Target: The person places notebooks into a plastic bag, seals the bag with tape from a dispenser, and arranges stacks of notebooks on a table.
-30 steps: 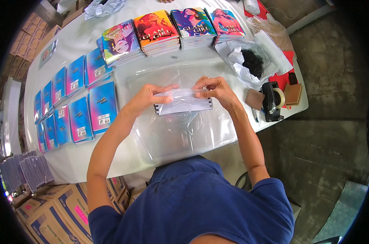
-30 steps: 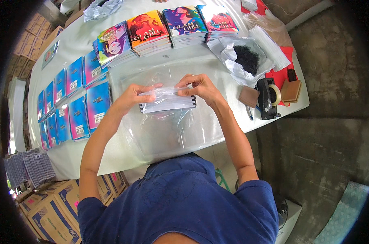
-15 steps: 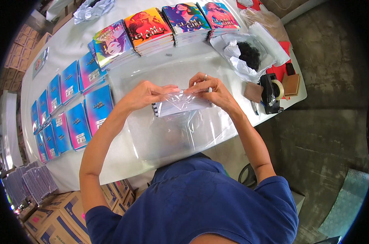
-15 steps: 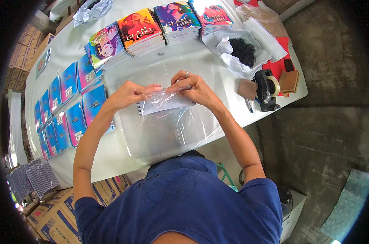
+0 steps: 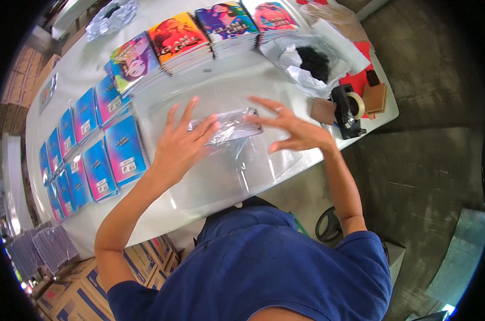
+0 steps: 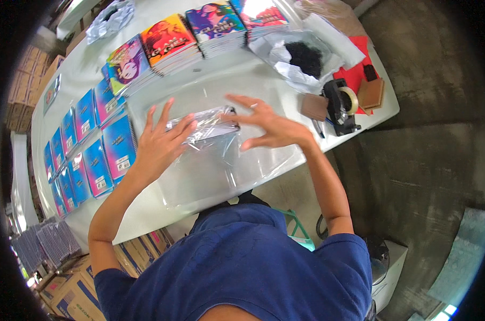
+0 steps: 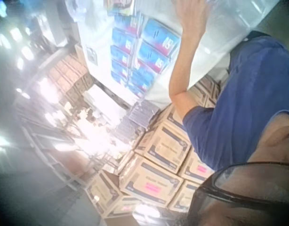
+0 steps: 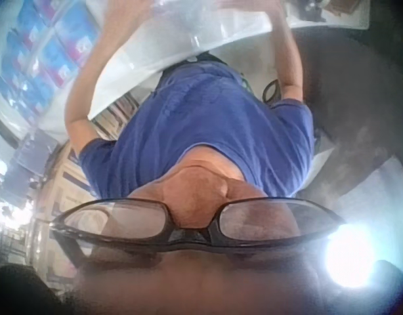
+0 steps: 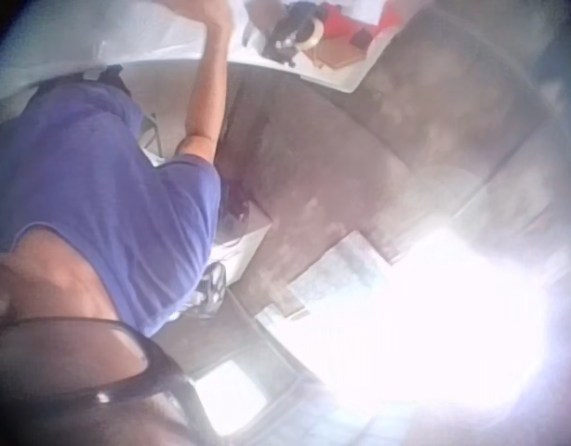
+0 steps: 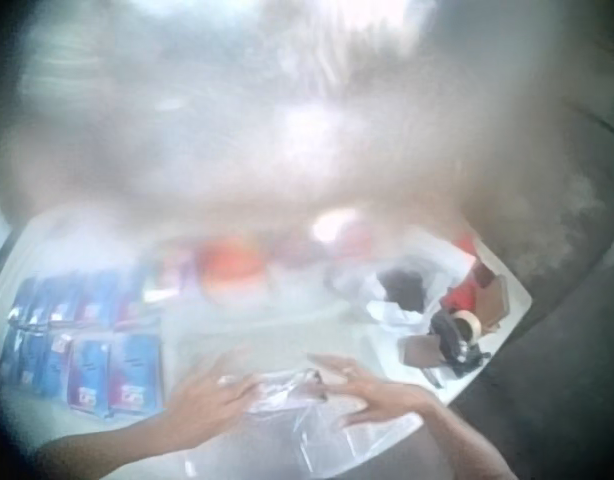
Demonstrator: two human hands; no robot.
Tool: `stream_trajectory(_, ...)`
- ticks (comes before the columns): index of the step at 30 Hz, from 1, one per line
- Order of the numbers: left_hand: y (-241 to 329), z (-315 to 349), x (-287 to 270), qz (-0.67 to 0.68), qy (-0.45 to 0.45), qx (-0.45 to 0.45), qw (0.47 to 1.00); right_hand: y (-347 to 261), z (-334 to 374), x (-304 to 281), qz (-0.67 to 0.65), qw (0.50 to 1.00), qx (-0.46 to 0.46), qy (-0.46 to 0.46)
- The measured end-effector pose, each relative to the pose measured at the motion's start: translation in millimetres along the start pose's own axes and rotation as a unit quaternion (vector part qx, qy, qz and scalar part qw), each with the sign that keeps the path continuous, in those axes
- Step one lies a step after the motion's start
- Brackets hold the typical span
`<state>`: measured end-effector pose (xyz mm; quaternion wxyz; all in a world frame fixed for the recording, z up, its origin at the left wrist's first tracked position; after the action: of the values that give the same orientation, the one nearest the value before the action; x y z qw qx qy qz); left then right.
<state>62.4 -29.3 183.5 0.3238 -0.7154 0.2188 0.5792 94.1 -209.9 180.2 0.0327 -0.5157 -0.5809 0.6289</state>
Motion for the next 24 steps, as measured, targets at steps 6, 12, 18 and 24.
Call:
stream_trajectory(6, 11, 3, 0, -0.048, 0.088, -0.022, 0.995, 201, 318, -210, 0.17, 0.802, 0.41, 0.399)
stream_trajectory(12, 17, 5, -2, -0.055, 0.044, -0.062, 0.996, 242, 376, -169, -0.281, 0.701, 0.57, 0.323)
stream_trajectory(18, 20, 3, -2, -0.074, 0.016, -0.079, 0.994, 237, 365, -156, -0.462, 0.75, 0.311, 0.357)
stream_trajectory(24, 14, 7, 2, -0.057, 0.014, -0.08, 0.995, 237, 423, -133, -0.227, 0.75, 0.328, 0.527)
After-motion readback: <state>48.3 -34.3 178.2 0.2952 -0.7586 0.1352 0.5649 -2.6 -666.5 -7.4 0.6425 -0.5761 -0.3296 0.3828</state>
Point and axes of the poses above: each hand's wrist, its own z-axis away from the middle knuckle, its own x-axis out of the palm, y = z × x, the point moved 9 cm from there along -z, towards the middle knuckle, and after that the axes turned 12 degrees about -z, right-handed, at the moved point
